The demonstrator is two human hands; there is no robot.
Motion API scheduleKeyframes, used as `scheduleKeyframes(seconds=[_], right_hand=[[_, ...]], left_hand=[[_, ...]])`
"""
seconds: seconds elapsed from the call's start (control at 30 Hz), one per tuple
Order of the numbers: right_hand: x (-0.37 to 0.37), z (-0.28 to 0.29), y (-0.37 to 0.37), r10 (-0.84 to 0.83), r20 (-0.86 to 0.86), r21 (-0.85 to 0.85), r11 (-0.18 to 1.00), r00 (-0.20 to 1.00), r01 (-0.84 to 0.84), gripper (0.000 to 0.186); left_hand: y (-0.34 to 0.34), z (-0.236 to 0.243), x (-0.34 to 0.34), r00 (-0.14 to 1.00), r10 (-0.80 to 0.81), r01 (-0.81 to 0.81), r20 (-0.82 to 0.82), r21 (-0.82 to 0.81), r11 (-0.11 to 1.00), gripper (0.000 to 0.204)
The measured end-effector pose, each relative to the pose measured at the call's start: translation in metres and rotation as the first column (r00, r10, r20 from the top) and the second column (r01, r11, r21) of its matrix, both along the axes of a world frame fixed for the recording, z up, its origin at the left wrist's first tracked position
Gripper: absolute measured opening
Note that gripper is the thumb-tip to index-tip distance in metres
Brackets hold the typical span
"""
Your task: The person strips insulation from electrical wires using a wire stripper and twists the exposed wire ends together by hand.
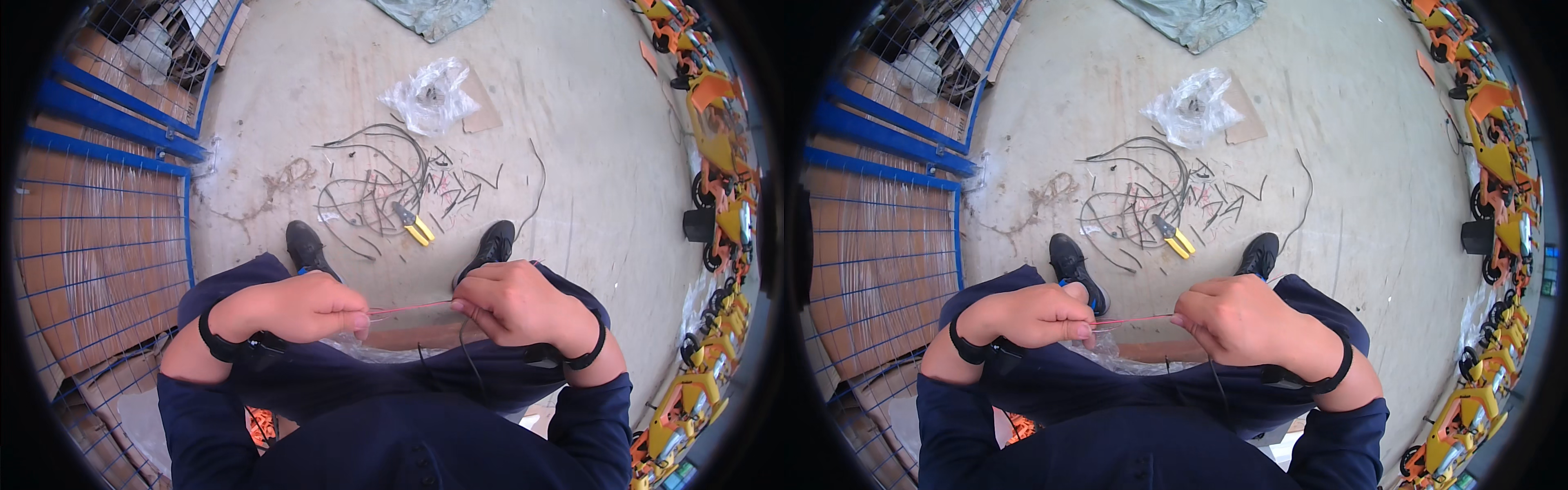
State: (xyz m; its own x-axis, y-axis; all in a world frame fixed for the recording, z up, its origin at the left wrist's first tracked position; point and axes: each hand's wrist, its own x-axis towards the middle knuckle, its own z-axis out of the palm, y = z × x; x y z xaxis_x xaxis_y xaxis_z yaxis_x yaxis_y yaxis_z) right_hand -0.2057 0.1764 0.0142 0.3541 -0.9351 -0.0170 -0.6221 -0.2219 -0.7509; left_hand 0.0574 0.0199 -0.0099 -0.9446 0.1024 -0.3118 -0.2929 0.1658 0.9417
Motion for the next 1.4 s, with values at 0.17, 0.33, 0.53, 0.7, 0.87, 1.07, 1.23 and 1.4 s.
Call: scheduleKeyframes(seconds=[0.17,0.33,0.53,0.7,0.87,1.07,1.23,1.4], right_hand=[[-0.019,-0.003,-0.003,-0.107,0.01,0.008,0.994,0.994,0.107,0.009],[-0.008,-0.017,-0.014,-0.122,0.067,0.006,0.993,0.99,0.122,0.01],[0.025,-0.024,-0.026,-0.111,0.15,0.049,0.993,0.982,0.105,0.012],[0.025,-0.024,-0.027,-0.112,0.069,0.033,0.993,0.991,0.11,0.011],[0.024,-0.014,-0.016,0.069,0.031,0.095,0.993,0.997,-0.072,0.011],[0.026,-0.008,0.004,0.18,0.153,0.075,0.978,0.972,-0.194,0.013],[0.009,0.005,-0.003,0.183,0.032,0.061,0.981,0.983,-0.184,0.015],[-0.025,0.011,-0.005,-0.029,-0.002,0.011,1.0,1.0,0.029,0.016]], left_hand=[[-0.011,0.002,0.0,0.997,-0.052,0.058,-0.056,0.099,0.993,0.027],[-0.009,0.017,-0.009,0.994,0.085,-0.103,0.062,0.736,0.669,0.03],[0.015,0.002,-0.046,0.664,0.743,-0.665,-0.084,0.388,0.638,0.035],[0.008,-0.017,-0.042,0.868,0.187,-0.455,-0.46,-0.586,0.671,0.021],[0.02,-0.01,-0.024,0.982,-0.056,-0.046,-0.18,-0.515,0.856,0.027],[0.033,-0.008,-0.017,0.982,-0.021,-0.005,-0.19,-0.139,0.99,0.039],[0.018,0.002,-0.015,0.972,-0.039,-0.04,-0.233,-0.322,0.946,0.036],[-0.013,0.01,-0.004,0.975,0.135,-0.17,-0.174,-0.2,0.965,0.033]])
